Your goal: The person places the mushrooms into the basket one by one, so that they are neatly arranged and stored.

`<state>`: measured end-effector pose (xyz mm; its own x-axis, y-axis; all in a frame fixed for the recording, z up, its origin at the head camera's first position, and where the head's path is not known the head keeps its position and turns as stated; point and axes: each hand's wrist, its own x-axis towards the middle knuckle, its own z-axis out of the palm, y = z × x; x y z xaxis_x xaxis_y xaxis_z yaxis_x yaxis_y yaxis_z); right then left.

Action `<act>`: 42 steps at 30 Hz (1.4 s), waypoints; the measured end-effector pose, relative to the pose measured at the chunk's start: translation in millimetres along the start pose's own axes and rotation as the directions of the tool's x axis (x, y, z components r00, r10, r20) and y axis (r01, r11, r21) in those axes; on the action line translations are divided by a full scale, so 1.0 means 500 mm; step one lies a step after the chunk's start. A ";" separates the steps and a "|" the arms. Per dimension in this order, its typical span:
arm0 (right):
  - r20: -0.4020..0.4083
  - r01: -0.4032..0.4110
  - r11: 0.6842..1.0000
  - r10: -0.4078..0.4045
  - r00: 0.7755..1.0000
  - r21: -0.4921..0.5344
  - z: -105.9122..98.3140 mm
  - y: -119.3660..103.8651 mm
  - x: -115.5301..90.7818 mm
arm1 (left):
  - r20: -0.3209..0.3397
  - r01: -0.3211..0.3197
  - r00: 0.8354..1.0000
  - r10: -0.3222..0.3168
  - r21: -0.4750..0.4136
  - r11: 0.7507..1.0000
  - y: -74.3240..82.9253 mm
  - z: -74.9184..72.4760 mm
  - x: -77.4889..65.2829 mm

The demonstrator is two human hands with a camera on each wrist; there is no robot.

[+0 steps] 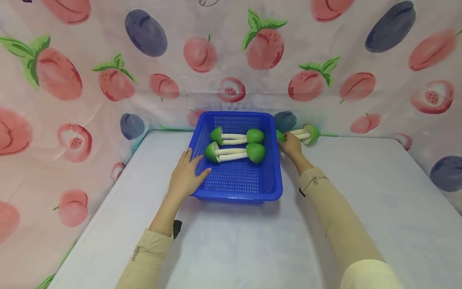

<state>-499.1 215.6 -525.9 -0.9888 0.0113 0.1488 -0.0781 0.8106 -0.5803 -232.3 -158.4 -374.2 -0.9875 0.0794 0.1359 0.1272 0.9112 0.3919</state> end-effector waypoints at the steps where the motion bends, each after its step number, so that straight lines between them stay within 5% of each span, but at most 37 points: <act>1: -0.008 0.013 1.000 -0.012 1.000 0.018 -0.015 -0.015 -0.021 | 0.003 0.001 1.000 -0.001 0.001 1.000 0.000 0.000 -0.001; 6: 0.019 -0.006 0.997 0.005 1.000 0.072 -0.129 -0.163 -0.164 | -0.012 0.000 1.000 0.000 -0.003 1.000 0.005 -0.006 0.002; 10: 0.005 -0.009 0.999 0.008 1.000 0.044 -0.182 -0.222 -0.243 | -0.002 -0.005 1.000 0.005 -0.003 1.000 0.007 -0.003 0.004; 25: 0.081 0.145 0.982 -0.136 0.987 -0.119 -0.211 -0.220 -0.370 | 0.006 0.007 1.000 -0.007 -0.003 1.000 0.002 0.004 -0.004; 34: 0.109 0.174 0.982 -0.166 0.980 -0.067 -0.215 -0.211 -0.408 | 0.002 0.009 1.000 -0.009 -0.004 1.000 0.000 0.001 -0.009; 42: 0.305 0.295 0.953 -0.263 0.915 -0.062 -0.270 -0.177 -0.399 | 0.005 -0.007 1.000 0.008 -0.014 1.000 0.003 0.003 -0.004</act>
<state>-277.9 220.7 -396.4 -0.9232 -0.3816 0.0450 -0.3583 0.8128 -0.4594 -230.4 -156.8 -375.2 -0.9870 0.0883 0.1342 0.1358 0.9049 0.4033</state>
